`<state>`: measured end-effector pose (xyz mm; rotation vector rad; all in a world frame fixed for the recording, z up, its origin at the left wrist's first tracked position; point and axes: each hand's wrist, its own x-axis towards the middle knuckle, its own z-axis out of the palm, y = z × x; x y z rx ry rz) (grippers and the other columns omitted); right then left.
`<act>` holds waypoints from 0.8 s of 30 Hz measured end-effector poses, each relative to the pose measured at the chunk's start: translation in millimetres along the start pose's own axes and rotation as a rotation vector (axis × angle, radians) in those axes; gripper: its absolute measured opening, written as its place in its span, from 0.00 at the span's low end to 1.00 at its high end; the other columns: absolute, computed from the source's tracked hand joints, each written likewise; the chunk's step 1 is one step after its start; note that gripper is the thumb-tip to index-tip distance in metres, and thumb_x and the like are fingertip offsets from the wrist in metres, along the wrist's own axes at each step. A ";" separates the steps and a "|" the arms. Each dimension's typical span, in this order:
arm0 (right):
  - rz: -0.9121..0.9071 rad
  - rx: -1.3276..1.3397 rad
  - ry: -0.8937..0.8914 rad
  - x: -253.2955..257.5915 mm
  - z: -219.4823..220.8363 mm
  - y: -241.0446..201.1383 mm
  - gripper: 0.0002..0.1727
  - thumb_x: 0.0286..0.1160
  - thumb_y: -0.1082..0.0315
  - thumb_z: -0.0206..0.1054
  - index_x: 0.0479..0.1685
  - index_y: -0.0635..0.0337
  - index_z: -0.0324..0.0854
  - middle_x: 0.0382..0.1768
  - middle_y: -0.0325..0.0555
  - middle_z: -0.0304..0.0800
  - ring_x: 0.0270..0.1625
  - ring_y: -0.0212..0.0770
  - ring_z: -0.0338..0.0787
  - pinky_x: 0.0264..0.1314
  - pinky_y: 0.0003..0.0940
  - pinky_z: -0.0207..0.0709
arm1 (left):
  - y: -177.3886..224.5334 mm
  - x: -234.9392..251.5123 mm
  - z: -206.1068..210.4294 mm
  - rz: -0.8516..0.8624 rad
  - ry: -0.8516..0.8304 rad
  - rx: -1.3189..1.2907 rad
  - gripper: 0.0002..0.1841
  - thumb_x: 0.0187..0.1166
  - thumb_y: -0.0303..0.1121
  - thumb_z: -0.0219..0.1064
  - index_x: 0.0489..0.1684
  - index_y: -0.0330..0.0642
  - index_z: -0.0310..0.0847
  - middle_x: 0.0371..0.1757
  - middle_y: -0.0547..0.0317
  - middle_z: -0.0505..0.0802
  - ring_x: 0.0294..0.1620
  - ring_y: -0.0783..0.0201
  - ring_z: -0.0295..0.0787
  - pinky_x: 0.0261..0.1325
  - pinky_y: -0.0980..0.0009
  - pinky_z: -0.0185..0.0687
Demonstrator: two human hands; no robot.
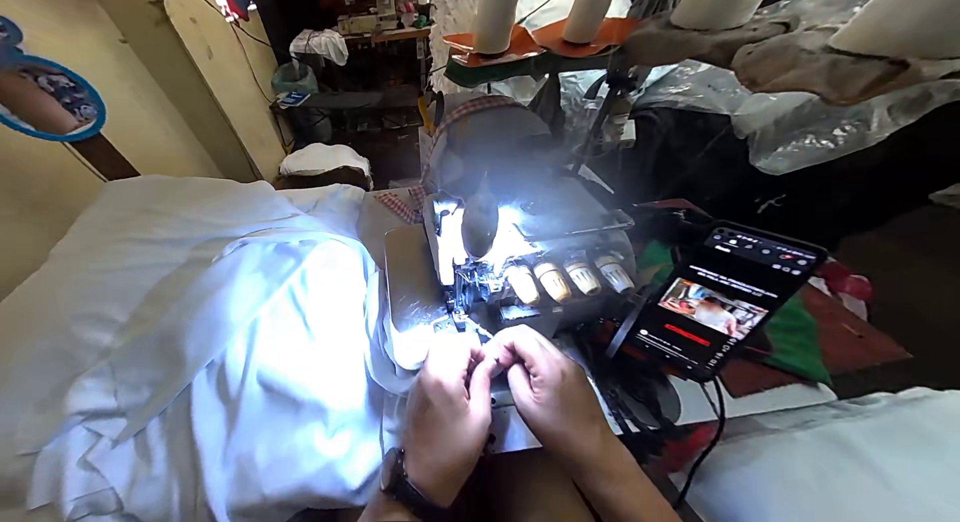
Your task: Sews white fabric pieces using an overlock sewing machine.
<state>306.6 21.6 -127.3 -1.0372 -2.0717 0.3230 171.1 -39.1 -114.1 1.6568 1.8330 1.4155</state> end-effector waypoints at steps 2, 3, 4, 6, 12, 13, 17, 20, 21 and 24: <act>-0.028 -0.050 0.040 -1.3 -3.8 0.8 0.11 0.65 0.74 0.56 0.33 0.55 0.86 0.41 0.40 0.93 0.41 0.35 0.93 0.39 0.32 0.87 | -6.7 14.2 -4.2 0.062 0.136 -0.010 0.07 0.78 0.31 0.67 0.37 0.39 0.91 0.37 0.60 0.91 0.39 0.74 0.88 0.46 0.79 0.87; -0.038 -0.041 0.040 -4.9 -5.3 3.6 0.11 0.64 0.75 0.56 0.34 0.56 0.84 0.43 0.41 0.93 0.43 0.35 0.93 0.41 0.30 0.87 | -13.5 18.5 -11.2 0.088 0.182 0.038 0.07 0.77 0.29 0.66 0.38 0.38 0.91 0.39 0.58 0.92 0.42 0.73 0.89 0.49 0.79 0.87; -0.043 -0.025 0.030 -10.2 -6.0 8.8 0.11 0.64 0.76 0.55 0.35 0.56 0.83 0.45 0.41 0.93 0.44 0.34 0.93 0.43 0.29 0.87 | -21.8 20.0 -21.0 0.103 0.176 0.110 0.08 0.77 0.29 0.64 0.42 0.38 0.91 0.43 0.57 0.93 0.48 0.71 0.90 0.55 0.76 0.88; -0.017 -0.008 -0.003 -25.9 -2.5 25.6 0.13 0.65 0.76 0.55 0.37 0.57 0.85 0.46 0.42 0.93 0.45 0.34 0.93 0.46 0.28 0.88 | -38.6 16.6 -39.7 0.107 0.033 0.278 0.15 0.80 0.36 0.60 0.51 0.44 0.93 0.54 0.59 0.96 0.63 0.64 0.90 0.72 0.60 0.82; -0.009 -0.074 -0.003 -61.2 32.4 64.6 0.15 0.67 0.71 0.53 0.38 0.54 0.89 0.43 0.40 0.95 0.45 0.40 0.93 0.49 0.34 0.87 | -53.1 48.7 -39.8 0.086 -0.305 0.626 0.28 0.89 0.52 0.45 0.78 0.51 0.81 0.86 0.64 0.76 0.93 0.58 0.57 0.91 0.43 0.47; -0.024 -0.106 0.000 -61.5 34.2 64.2 0.16 0.67 0.70 0.53 0.38 0.53 0.89 0.41 0.39 0.95 0.42 0.40 0.93 0.46 0.34 0.86 | -53.9 62.4 -36.5 0.068 -0.326 0.665 0.29 0.89 0.52 0.45 0.77 0.47 0.80 0.87 0.60 0.75 0.94 0.57 0.56 0.91 0.44 0.47; -0.006 -0.105 0.012 -61.8 33.0 64.0 0.16 0.67 0.69 0.53 0.37 0.53 0.89 0.35 0.38 0.93 0.38 0.39 0.91 0.42 0.32 0.85 | -45.9 121.1 -30.2 -0.059 -0.408 0.711 0.31 0.84 0.42 0.62 0.88 0.47 0.67 0.92 0.57 0.67 0.94 0.57 0.53 0.93 0.50 0.44; -0.003 -0.079 0.032 -62.2 32.9 63.8 0.15 0.68 0.69 0.53 0.35 0.54 0.89 0.33 0.38 0.92 0.36 0.39 0.90 0.41 0.31 0.84 | -39.2 142.6 -28.8 -0.112 -0.410 0.667 0.35 0.80 0.34 0.67 0.90 0.45 0.63 0.92 0.51 0.66 0.94 0.50 0.53 0.92 0.44 0.40; -0.001 -0.079 0.033 -62.5 33.1 63.6 0.15 0.67 0.69 0.53 0.35 0.54 0.89 0.33 0.38 0.92 0.36 0.39 0.90 0.41 0.31 0.84 | -38.4 145.6 -28.8 -0.120 -0.409 0.657 0.33 0.82 0.34 0.66 0.89 0.45 0.64 0.92 0.51 0.66 0.94 0.50 0.52 0.92 0.44 0.39; 0.001 -0.066 0.033 -64.1 33.3 66.0 0.14 0.68 0.69 0.53 0.34 0.53 0.88 0.32 0.37 0.91 0.37 0.37 0.89 0.41 0.30 0.83 | -54.7 144.4 -30.3 -0.070 -0.310 0.598 0.28 0.79 0.31 0.65 0.82 0.46 0.74 0.89 0.53 0.71 0.92 0.53 0.59 0.93 0.43 0.44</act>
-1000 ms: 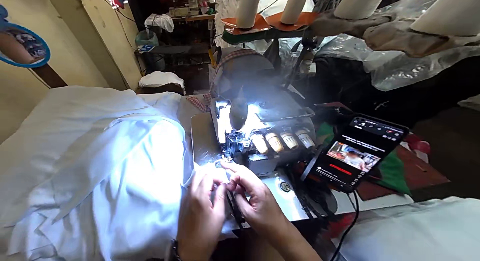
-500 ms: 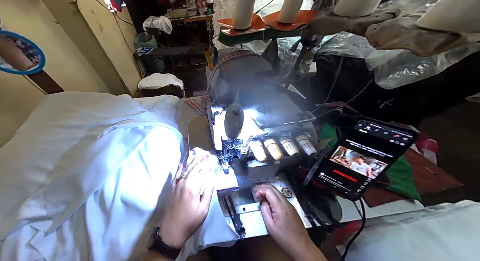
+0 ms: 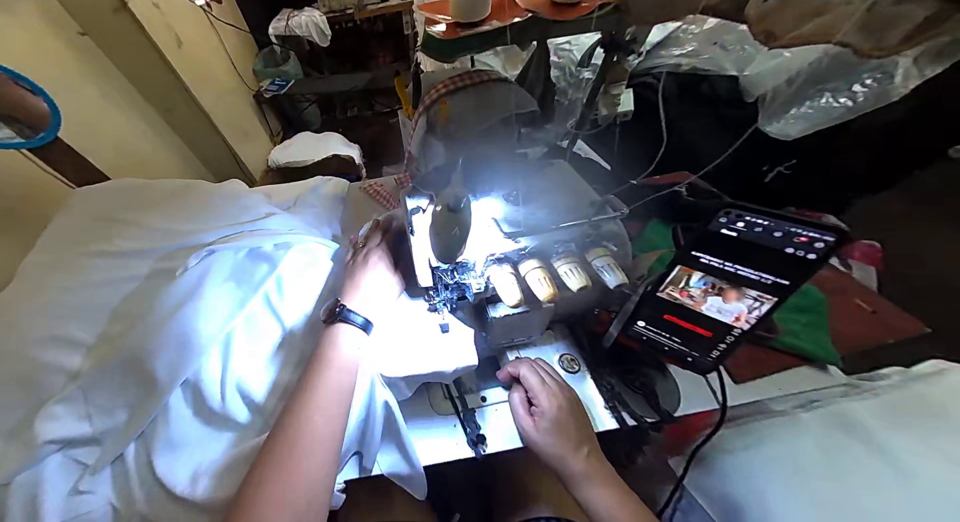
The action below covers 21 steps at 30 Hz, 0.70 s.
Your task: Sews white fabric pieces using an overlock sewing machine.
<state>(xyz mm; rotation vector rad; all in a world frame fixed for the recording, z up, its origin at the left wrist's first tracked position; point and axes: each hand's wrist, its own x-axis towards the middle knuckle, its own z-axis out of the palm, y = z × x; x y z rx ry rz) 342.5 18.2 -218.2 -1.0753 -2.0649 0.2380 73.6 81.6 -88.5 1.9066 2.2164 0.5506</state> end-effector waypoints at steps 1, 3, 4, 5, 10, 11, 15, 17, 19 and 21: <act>0.000 0.010 0.001 -0.2 0.0 1.1 0.14 0.68 0.69 0.53 0.34 0.53 0.88 0.32 0.37 0.91 0.37 0.37 0.89 0.42 0.30 0.83 | -6.5 -7.6 1.1 0.040 0.086 -0.050 0.25 0.80 0.28 0.63 0.79 0.43 0.77 0.87 0.51 0.73 0.90 0.51 0.62 0.91 0.42 0.48; 0.005 0.023 0.007 -0.7 0.4 1.8 0.14 0.67 0.69 0.54 0.34 0.53 0.88 0.32 0.37 0.91 0.37 0.38 0.90 0.41 0.30 0.83 | -15.5 -39.0 -1.5 0.152 0.315 -0.062 0.16 0.86 0.33 0.61 0.67 0.39 0.85 0.78 0.50 0.83 0.81 0.51 0.76 0.84 0.44 0.65; 0.004 0.021 0.009 -0.8 0.5 1.8 0.14 0.67 0.69 0.54 0.34 0.53 0.89 0.32 0.38 0.91 0.37 0.38 0.90 0.41 0.31 0.83 | -18.8 -61.1 -4.3 0.221 0.412 -0.022 0.16 0.85 0.35 0.61 0.60 0.37 0.88 0.70 0.47 0.88 0.74 0.49 0.82 0.77 0.46 0.73; 0.001 0.018 0.007 -0.9 0.2 1.7 0.14 0.67 0.69 0.54 0.34 0.53 0.89 0.32 0.38 0.91 0.37 0.38 0.90 0.42 0.31 0.83 | -22.1 -85.6 -4.4 0.312 0.502 0.046 0.16 0.80 0.38 0.61 0.49 0.34 0.90 0.59 0.43 0.92 0.64 0.46 0.88 0.69 0.46 0.80; 0.016 0.161 0.018 -0.2 -1.1 -2.2 0.15 0.65 0.71 0.54 0.34 0.54 0.90 0.35 0.37 0.93 0.41 0.36 0.89 0.47 0.30 0.82 | -27.6 -180.6 24.6 0.706 0.225 0.348 0.15 0.83 0.45 0.59 0.36 0.50 0.91 0.32 0.62 0.88 0.34 0.60 0.86 0.36 0.64 0.79; 0.047 0.306 0.005 -0.3 -3.0 -8.7 0.15 0.66 0.73 0.54 0.36 0.56 0.90 0.38 0.38 0.94 0.44 0.33 0.90 0.51 0.28 0.83 | -29.5 -188.8 32.3 0.711 0.206 0.366 0.10 0.79 0.37 0.61 0.31 0.50 0.88 0.30 0.62 0.87 0.31 0.60 0.85 0.33 0.65 0.77; 0.169 0.964 -0.355 -1.0 -15.1 -69.7 0.19 0.88 0.68 0.50 0.60 0.68 0.85 0.56 0.46 0.93 0.61 0.33 0.91 0.68 0.35 0.85 | -21.4 -201.7 28.6 0.616 0.225 0.073 0.08 0.82 0.36 0.64 0.33 0.52 0.88 0.32 0.62 0.89 0.33 0.61 0.86 0.36 0.66 0.82; 0.288 1.143 -0.651 -3.7 -23.2 -87.8 0.24 0.93 0.58 0.49 0.66 0.67 0.82 0.54 0.42 0.90 0.57 0.27 0.87 0.65 0.30 0.80 | -10.1 -203.0 18.2 0.575 0.248 -0.076 0.09 0.84 0.39 0.64 0.36 0.53 0.89 0.34 0.62 0.90 0.38 0.62 0.87 0.43 0.66 0.84; 0.366 1.234 -0.818 -6.4 -28.8 -88.4 0.20 0.91 0.55 0.53 0.50 0.62 0.84 0.40 0.32 0.89 0.43 0.20 0.87 0.51 0.24 0.82 | -4.3 -201.6 8.1 0.541 0.247 -0.142 0.08 0.82 0.39 0.66 0.35 0.52 0.89 0.35 0.60 0.91 0.40 0.62 0.88 0.46 0.65 0.83; 0.438 1.227 -0.803 -7.0 -40.8 -81.7 0.12 0.86 0.61 0.62 0.46 0.61 0.83 0.34 0.32 0.89 0.36 0.22 0.86 0.44 0.23 0.81 | -4.8 -200.3 2.6 0.517 0.208 -0.172 0.07 0.81 0.38 0.68 0.34 0.51 0.90 0.36 0.58 0.91 0.42 0.61 0.88 0.47 0.65 0.83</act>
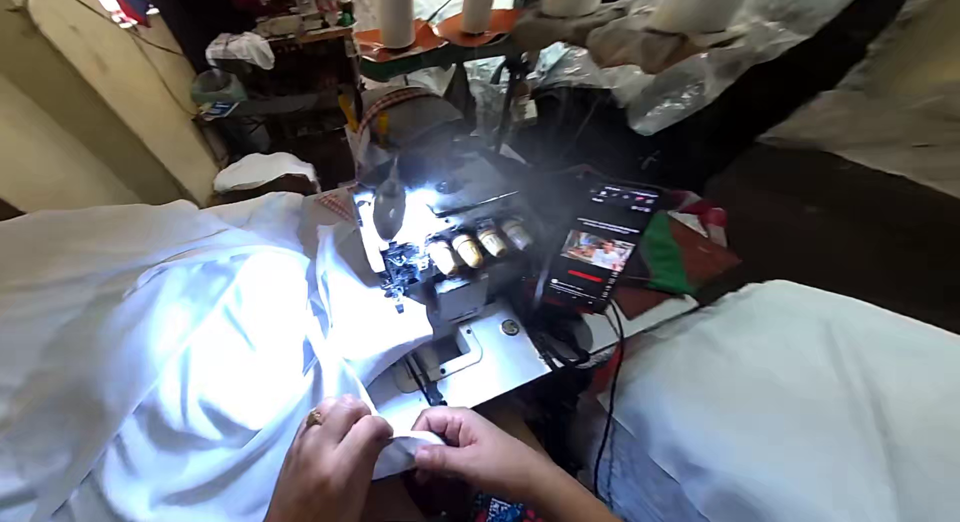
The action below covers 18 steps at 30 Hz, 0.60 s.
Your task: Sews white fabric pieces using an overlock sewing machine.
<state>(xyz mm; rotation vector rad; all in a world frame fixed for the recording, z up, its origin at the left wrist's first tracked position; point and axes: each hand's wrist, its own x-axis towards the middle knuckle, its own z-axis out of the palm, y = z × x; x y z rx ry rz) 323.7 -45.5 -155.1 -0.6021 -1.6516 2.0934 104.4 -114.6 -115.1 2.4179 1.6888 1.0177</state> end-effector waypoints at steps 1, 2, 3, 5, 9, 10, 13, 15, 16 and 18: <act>0.001 -0.030 0.080 -6.0 -4.5 -3.9 0.09 0.82 0.63 0.66 0.46 0.61 0.82 0.34 0.32 0.88 0.37 0.23 0.87 0.45 0.25 0.82 | -0.5 -0.3 -0.9 -0.011 -0.021 -0.013 0.07 0.81 0.39 0.68 0.34 0.51 0.89 0.37 0.57 0.91 0.43 0.60 0.88 0.48 0.65 0.83; -0.017 -0.067 0.172 -11.0 -8.1 -7.8 0.08 0.78 0.65 0.69 0.45 0.59 0.82 0.35 0.33 0.87 0.38 0.24 0.87 0.46 0.25 0.82 | -0.8 -0.2 -0.4 -0.018 -0.036 -0.033 0.07 0.80 0.39 0.69 0.34 0.51 0.89 0.39 0.56 0.91 0.45 0.60 0.87 0.49 0.64 0.82; -0.052 -0.104 0.255 -14.8 -10.5 -12.1 0.07 0.75 0.67 0.72 0.44 0.58 0.81 0.36 0.32 0.87 0.39 0.23 0.87 0.46 0.25 0.83 | -0.8 0.5 1.5 -0.022 -0.042 -0.061 0.06 0.79 0.41 0.70 0.36 0.52 0.89 0.41 0.55 0.91 0.47 0.59 0.88 0.51 0.63 0.83; -0.157 -0.180 0.349 -20.2 -10.5 -22.9 0.09 0.72 0.69 0.75 0.43 0.57 0.80 0.39 0.32 0.87 0.40 0.22 0.87 0.45 0.21 0.83 | 2.5 6.3 7.8 -0.029 -0.038 -0.170 0.12 0.78 0.46 0.71 0.48 0.51 0.87 0.51 0.53 0.91 0.56 0.58 0.88 0.58 0.59 0.83; -0.409 -0.341 0.424 -20.5 0.8 -33.4 0.11 0.67 0.79 0.71 0.48 0.62 0.84 0.47 0.39 0.90 0.47 0.24 0.89 0.51 0.21 0.87 | 19.9 29.7 16.5 -0.099 -0.117 -0.375 0.28 0.92 0.55 0.46 0.74 0.47 0.82 0.63 0.60 0.93 0.68 0.66 0.86 0.74 0.55 0.77; -0.453 -0.372 0.445 -19.4 2.7 -34.2 0.13 0.65 0.81 0.70 0.48 0.62 0.84 0.47 0.40 0.90 0.48 0.25 0.90 0.52 0.22 0.88 | 23.5 33.8 17.7 -0.133 -0.132 -0.408 0.29 0.93 0.55 0.44 0.67 0.48 0.86 0.53 0.63 0.94 0.58 0.68 0.88 0.68 0.57 0.78; -0.460 -0.408 0.503 -19.3 3.7 -36.8 0.13 0.66 0.79 0.72 0.50 0.61 0.83 0.45 0.38 0.92 0.44 0.24 0.91 0.49 0.21 0.88 | 26.0 39.5 18.3 -0.160 -0.145 -0.473 0.17 0.89 0.48 0.57 0.44 0.48 0.89 0.37 0.67 0.89 0.44 0.73 0.86 0.53 0.67 0.81; -0.419 -0.351 0.501 -20.9 4.0 -38.3 0.15 0.65 0.79 0.73 0.51 0.61 0.81 0.43 0.37 0.92 0.42 0.24 0.91 0.46 0.20 0.88 | 26.5 39.5 17.8 -0.152 -0.117 -0.487 0.14 0.88 0.45 0.61 0.42 0.46 0.87 0.38 0.65 0.88 0.44 0.73 0.85 0.51 0.70 0.80; -0.393 -0.304 0.487 -21.8 4.5 -39.1 0.16 0.65 0.79 0.73 0.53 0.61 0.81 0.43 0.36 0.93 0.42 0.25 0.92 0.47 0.21 0.89 | 27.5 38.9 18.1 -0.156 -0.088 -0.499 0.13 0.88 0.43 0.61 0.43 0.45 0.86 0.39 0.64 0.88 0.45 0.73 0.84 0.52 0.72 0.80; -0.340 -0.232 0.457 -23.0 5.5 -39.7 0.17 0.66 0.77 0.75 0.55 0.62 0.81 0.43 0.36 0.93 0.43 0.26 0.92 0.48 0.22 0.89 | 29.7 38.0 18.4 -0.176 -0.014 -0.561 0.12 0.89 0.40 0.60 0.45 0.42 0.84 0.42 0.63 0.89 0.49 0.76 0.85 0.57 0.77 0.81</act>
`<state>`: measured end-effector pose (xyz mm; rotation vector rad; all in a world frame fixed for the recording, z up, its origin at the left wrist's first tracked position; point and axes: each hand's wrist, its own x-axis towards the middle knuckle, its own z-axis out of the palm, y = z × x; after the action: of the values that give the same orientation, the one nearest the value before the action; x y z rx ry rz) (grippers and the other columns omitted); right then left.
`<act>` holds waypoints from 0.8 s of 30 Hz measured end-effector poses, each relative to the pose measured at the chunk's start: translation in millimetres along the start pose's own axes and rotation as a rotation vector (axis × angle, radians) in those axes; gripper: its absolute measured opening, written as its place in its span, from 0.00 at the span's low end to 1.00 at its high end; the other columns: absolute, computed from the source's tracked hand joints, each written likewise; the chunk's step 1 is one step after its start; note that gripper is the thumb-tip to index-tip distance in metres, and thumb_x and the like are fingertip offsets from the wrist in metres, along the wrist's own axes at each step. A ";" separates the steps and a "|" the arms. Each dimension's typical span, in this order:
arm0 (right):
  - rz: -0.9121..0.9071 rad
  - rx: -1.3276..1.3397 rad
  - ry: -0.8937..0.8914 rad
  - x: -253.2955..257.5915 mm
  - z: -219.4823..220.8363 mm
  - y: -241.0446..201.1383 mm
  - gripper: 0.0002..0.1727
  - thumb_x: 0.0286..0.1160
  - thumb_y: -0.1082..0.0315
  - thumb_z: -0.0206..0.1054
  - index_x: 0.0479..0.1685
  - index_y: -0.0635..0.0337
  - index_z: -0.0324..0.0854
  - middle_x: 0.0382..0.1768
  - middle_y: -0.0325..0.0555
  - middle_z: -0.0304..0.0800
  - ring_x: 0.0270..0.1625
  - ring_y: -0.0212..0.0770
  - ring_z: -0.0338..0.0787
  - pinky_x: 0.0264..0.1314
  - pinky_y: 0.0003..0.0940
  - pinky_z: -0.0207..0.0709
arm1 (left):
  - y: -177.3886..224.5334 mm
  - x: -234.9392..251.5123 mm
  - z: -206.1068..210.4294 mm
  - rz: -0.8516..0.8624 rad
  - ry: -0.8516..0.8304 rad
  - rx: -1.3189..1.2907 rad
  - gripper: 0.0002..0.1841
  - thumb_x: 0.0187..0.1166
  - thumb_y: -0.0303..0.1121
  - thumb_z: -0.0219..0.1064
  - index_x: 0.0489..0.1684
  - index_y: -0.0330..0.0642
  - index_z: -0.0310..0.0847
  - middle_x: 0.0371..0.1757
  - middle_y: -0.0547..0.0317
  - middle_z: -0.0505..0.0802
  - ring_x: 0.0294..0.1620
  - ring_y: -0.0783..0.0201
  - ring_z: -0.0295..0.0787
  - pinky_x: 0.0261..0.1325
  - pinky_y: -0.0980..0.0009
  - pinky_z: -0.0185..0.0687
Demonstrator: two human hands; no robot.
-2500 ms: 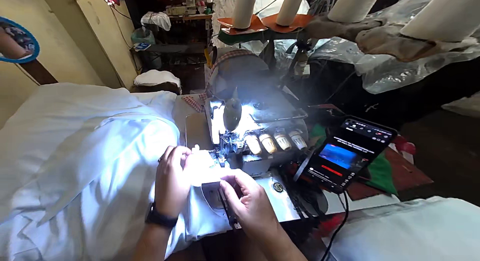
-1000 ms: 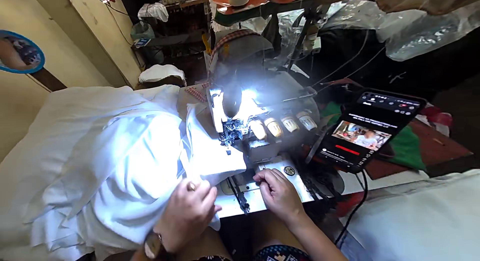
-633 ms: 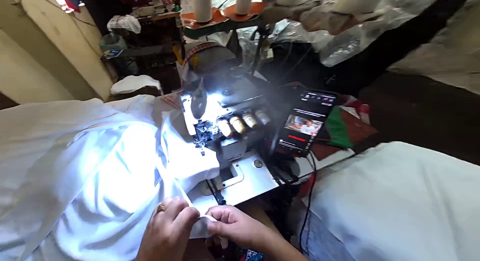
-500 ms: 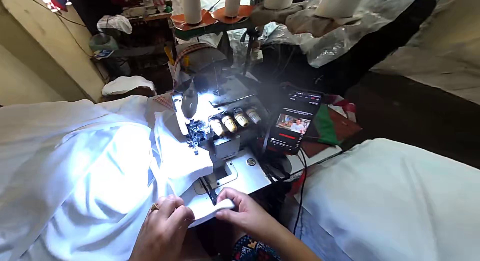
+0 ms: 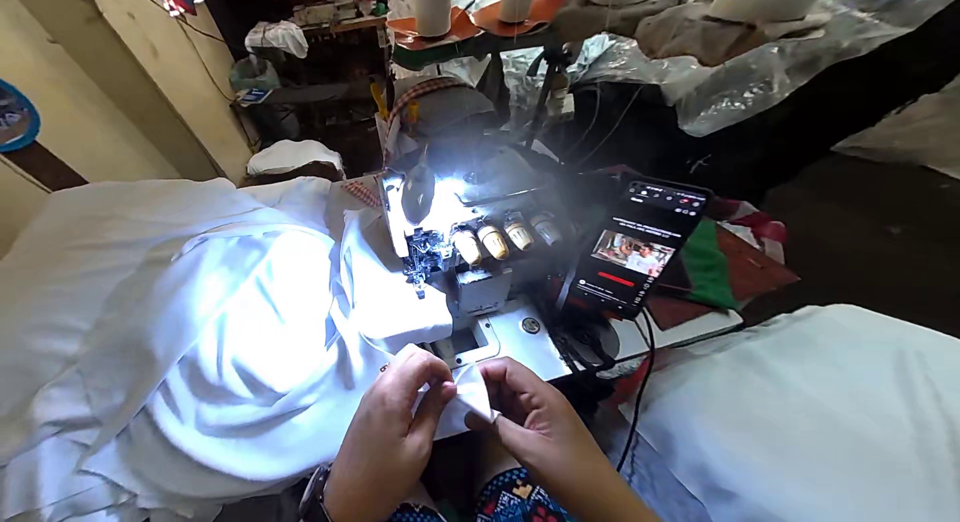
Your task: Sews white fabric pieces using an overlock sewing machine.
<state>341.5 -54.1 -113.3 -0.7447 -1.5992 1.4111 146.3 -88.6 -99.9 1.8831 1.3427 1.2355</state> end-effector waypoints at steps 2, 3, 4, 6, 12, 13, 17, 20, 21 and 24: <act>0.037 0.031 -0.024 -1.0 0.7 0.5 0.14 0.70 0.75 0.73 0.55 0.63 0.84 0.44 0.37 0.94 0.43 0.25 0.92 0.47 0.22 0.88 | 4.1 -0.5 0.1 0.012 0.058 -0.075 0.11 0.90 0.38 0.57 0.47 0.40 0.81 0.42 0.64 0.88 0.46 0.81 0.85 0.55 0.83 0.82; 0.053 0.035 -0.028 -2.0 2.1 -0.1 0.11 0.73 0.73 0.71 0.52 0.62 0.86 0.42 0.35 0.94 0.41 0.24 0.92 0.46 0.21 0.88 | 6.9 -0.1 -0.3 0.035 0.078 -0.084 0.12 0.91 0.38 0.55 0.47 0.39 0.79 0.41 0.64 0.87 0.44 0.83 0.84 0.52 0.86 0.81; 0.069 0.045 -0.034 -3.1 4.0 -1.7 0.07 0.76 0.72 0.69 0.49 0.62 0.86 0.39 0.34 0.93 0.40 0.24 0.92 0.45 0.22 0.89 | 9.6 0.8 -0.7 0.072 0.099 -0.062 0.12 0.92 0.39 0.54 0.47 0.39 0.78 0.41 0.64 0.86 0.44 0.84 0.83 0.52 0.88 0.80; 0.095 0.077 -0.040 -2.7 9.8 -6.9 0.04 0.78 0.72 0.67 0.45 0.61 0.86 0.36 0.34 0.94 0.37 0.25 0.94 0.44 0.25 0.91 | 13.8 5.6 -3.2 0.169 0.149 0.090 0.13 0.92 0.40 0.53 0.47 0.42 0.79 0.41 0.64 0.87 0.45 0.83 0.83 0.53 0.88 0.79; -0.034 -0.313 0.186 39.7 22.5 27.7 0.10 0.75 0.60 0.71 0.34 0.57 0.90 0.40 0.38 0.88 0.40 0.24 0.87 0.43 0.18 0.84 | -26.8 51.8 -14.8 0.266 0.240 0.502 0.08 0.83 0.35 0.65 0.41 0.45 0.90 0.38 0.61 0.92 0.40 0.68 0.90 0.47 0.70 0.87; -0.013 -0.340 0.216 48.0 21.7 36.1 0.11 0.74 0.58 0.72 0.35 0.56 0.91 0.45 0.40 0.88 0.45 0.25 0.88 0.48 0.19 0.84 | -38.1 60.0 -13.4 0.226 0.217 0.484 0.08 0.82 0.35 0.66 0.42 0.44 0.91 0.40 0.62 0.93 0.43 0.68 0.91 0.51 0.69 0.88; 0.048 -0.336 0.220 56.9 17.2 50.7 0.12 0.76 0.57 0.71 0.34 0.56 0.91 0.43 0.37 0.91 0.46 0.24 0.88 0.50 0.20 0.83 | -58.2 73.1 -4.4 -0.016 0.177 0.391 0.06 0.80 0.35 0.68 0.43 0.48 0.91 0.41 0.67 0.92 0.46 0.71 0.89 0.54 0.65 0.86; 0.055 -0.303 0.200 47.6 14.4 53.9 0.11 0.77 0.61 0.70 0.32 0.57 0.92 0.40 0.37 0.92 0.43 0.22 0.88 0.47 0.17 0.82 | -56.8 65.0 -0.7 -0.046 0.204 0.410 0.06 0.78 0.37 0.70 0.42 0.50 0.92 0.42 0.70 0.94 0.47 0.72 0.91 0.56 0.64 0.87; 0.065 -0.287 0.194 44.4 14.2 55.0 0.11 0.77 0.61 0.70 0.31 0.58 0.92 0.39 0.37 0.92 0.42 0.21 0.88 0.46 0.16 0.82 | -56.4 61.5 0.4 -0.036 0.210 0.441 0.06 0.78 0.38 0.71 0.41 0.50 0.92 0.41 0.69 0.94 0.47 0.72 0.91 0.56 0.63 0.87; 0.111 -0.221 0.196 38.9 16.4 56.4 0.10 0.73 0.61 0.72 0.29 0.57 0.91 0.34 0.34 0.91 0.37 0.20 0.87 0.41 0.16 0.80 | -51.3 53.4 4.7 0.077 0.217 0.663 0.08 0.79 0.36 0.68 0.40 0.51 0.95 0.46 0.64 0.95 0.48 0.63 0.92 0.53 0.57 0.87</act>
<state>303.6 -17.7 -160.2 -1.0824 -1.5939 1.2078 132.3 -19.6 -123.2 2.2957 1.9969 1.1398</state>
